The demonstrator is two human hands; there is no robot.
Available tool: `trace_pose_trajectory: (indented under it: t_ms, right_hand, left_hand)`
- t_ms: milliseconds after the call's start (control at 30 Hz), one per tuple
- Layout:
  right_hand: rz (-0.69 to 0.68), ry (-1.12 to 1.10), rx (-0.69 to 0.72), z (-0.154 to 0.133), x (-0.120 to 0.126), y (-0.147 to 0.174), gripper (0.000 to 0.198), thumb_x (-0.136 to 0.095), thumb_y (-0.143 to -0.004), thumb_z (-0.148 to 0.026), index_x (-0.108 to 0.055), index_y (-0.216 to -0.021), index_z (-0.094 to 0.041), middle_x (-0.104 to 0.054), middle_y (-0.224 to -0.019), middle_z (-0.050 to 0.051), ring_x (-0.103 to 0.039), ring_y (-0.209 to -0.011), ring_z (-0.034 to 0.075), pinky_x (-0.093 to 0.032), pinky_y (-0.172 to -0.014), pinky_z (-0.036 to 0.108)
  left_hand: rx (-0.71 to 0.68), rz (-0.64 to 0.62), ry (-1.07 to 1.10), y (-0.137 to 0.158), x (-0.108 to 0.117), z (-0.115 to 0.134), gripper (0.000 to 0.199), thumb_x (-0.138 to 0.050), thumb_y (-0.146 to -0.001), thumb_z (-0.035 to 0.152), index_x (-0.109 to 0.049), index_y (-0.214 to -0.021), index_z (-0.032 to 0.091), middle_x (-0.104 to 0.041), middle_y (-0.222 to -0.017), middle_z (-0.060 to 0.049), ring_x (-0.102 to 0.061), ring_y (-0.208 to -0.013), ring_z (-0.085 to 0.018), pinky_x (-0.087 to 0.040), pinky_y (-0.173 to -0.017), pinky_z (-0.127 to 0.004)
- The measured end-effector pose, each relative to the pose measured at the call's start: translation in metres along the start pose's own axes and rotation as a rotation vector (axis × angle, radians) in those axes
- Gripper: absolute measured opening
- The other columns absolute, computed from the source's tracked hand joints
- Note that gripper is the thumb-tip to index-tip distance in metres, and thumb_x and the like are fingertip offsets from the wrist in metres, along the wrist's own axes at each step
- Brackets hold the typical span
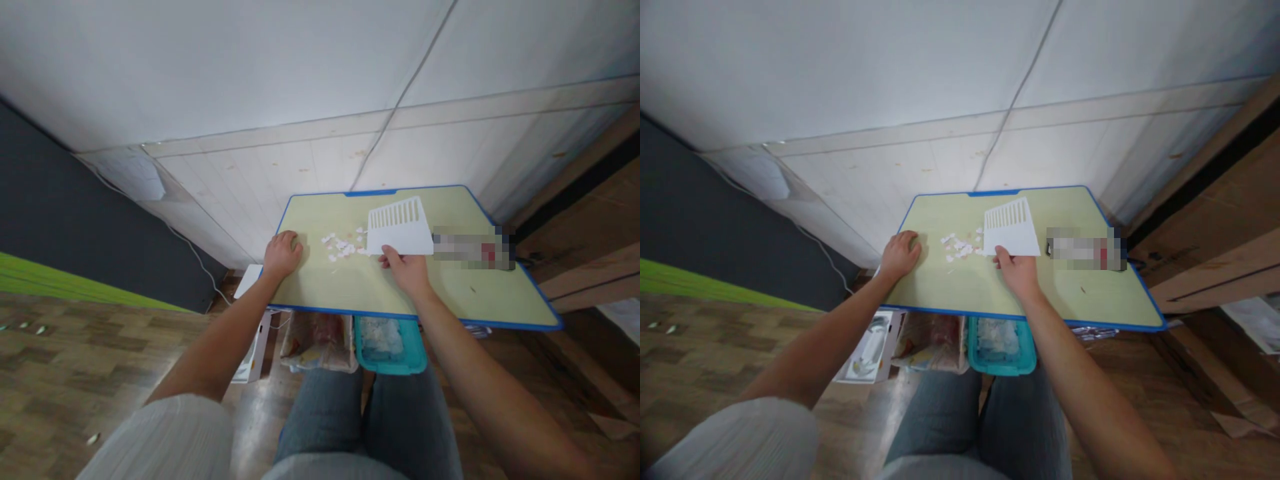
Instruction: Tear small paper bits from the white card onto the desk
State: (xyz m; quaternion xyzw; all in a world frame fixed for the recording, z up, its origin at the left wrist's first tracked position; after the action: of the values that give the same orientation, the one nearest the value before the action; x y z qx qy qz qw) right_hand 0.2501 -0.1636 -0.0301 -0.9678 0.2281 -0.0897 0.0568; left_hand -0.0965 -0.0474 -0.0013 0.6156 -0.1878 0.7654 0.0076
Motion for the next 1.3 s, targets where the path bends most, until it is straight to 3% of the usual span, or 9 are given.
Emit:
trace_pose_trajectory:
  t_ms: [333,500,667,800,1000,1300]
  right_hand:
    - [0.087,-0.031,-0.010,-0.010,0.011,0.007,0.039,-0.080,-0.082,-0.059,-0.071,-0.065,-0.026,-0.076,-0.062,0.008,-0.067,-0.052,0.020,-0.059,-0.056,0.033]
    - [0.101,0.009,0.001,-0.016,0.018,0.011,0.035,-0.081,-0.080,-0.057,-0.072,-0.068,-0.025,-0.076,-0.062,0.008,-0.064,-0.052,0.020,-0.058,-0.054,0.033]
    - [0.045,0.122,0.007,-0.022,0.028,0.037,0.043,-0.081,-0.086,-0.061,-0.071,-0.064,-0.026,-0.077,-0.065,0.009,-0.069,-0.058,0.023,-0.065,-0.066,0.039]
    - [0.015,0.171,0.006,-0.027,0.032,0.065,0.042,-0.084,-0.094,-0.056,-0.073,-0.066,-0.027,-0.079,-0.067,0.007,-0.075,-0.066,0.026,-0.069,-0.082,0.043]
    - [0.189,0.090,0.000,-0.029,0.040,0.060,0.037,-0.088,-0.093,-0.055,-0.075,-0.075,-0.026,-0.081,-0.072,0.008,-0.072,-0.059,0.023,-0.064,-0.065,0.039]
    - [0.223,0.108,-0.014,-0.034,0.047,0.052,0.035,-0.087,-0.096,-0.048,-0.072,-0.073,-0.026,-0.079,-0.071,0.007,-0.073,-0.060,0.023,-0.065,-0.066,0.039]
  left_hand:
    - [0.049,-0.050,-0.071,0.002,0.014,0.023,0.040,-0.055,-0.113,0.026,-0.075,-0.146,0.018,-0.079,-0.156,-0.020,-0.070,-0.149,-0.038,-0.055,-0.130,-0.050]
    - [0.068,-0.054,-0.032,-0.003,0.011,0.019,0.039,-0.059,-0.113,0.027,-0.077,-0.146,0.017,-0.078,-0.157,-0.021,-0.068,-0.150,-0.040,-0.055,-0.130,-0.053]
    - [0.138,-0.080,0.088,-0.032,0.004,0.021,0.034,-0.065,-0.111,0.028,-0.080,-0.140,0.019,-0.077,-0.155,-0.021,-0.068,-0.151,-0.042,-0.058,-0.127,-0.054]
    - [0.180,0.031,0.216,-0.070,-0.004,0.042,0.035,-0.066,-0.109,0.022,-0.077,-0.142,0.020,-0.075,-0.159,-0.019,-0.067,-0.153,-0.039,-0.055,-0.131,-0.053]
    - [0.231,0.155,0.330,-0.109,-0.019,0.061,0.039,-0.063,-0.107,0.018,-0.073,-0.144,0.023,-0.073,-0.159,-0.018,-0.063,-0.155,-0.039,-0.052,-0.133,-0.055]
    - [0.143,0.084,0.298,-0.115,-0.037,0.055,0.035,-0.065,-0.104,0.019,-0.075,-0.137,0.024,-0.074,-0.152,-0.017,-0.064,-0.151,-0.041,-0.051,-0.131,-0.056]
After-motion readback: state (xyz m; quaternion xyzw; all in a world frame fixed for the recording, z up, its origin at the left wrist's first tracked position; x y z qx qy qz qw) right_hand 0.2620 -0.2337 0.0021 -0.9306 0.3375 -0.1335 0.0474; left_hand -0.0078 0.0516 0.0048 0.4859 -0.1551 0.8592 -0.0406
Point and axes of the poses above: each hand's wrist, its own y-axis away from the middle knuckle, its own x-axis out of the back of the hand, z = x × y, the point moved 3 cm from there along -y, towards the middle knuckle
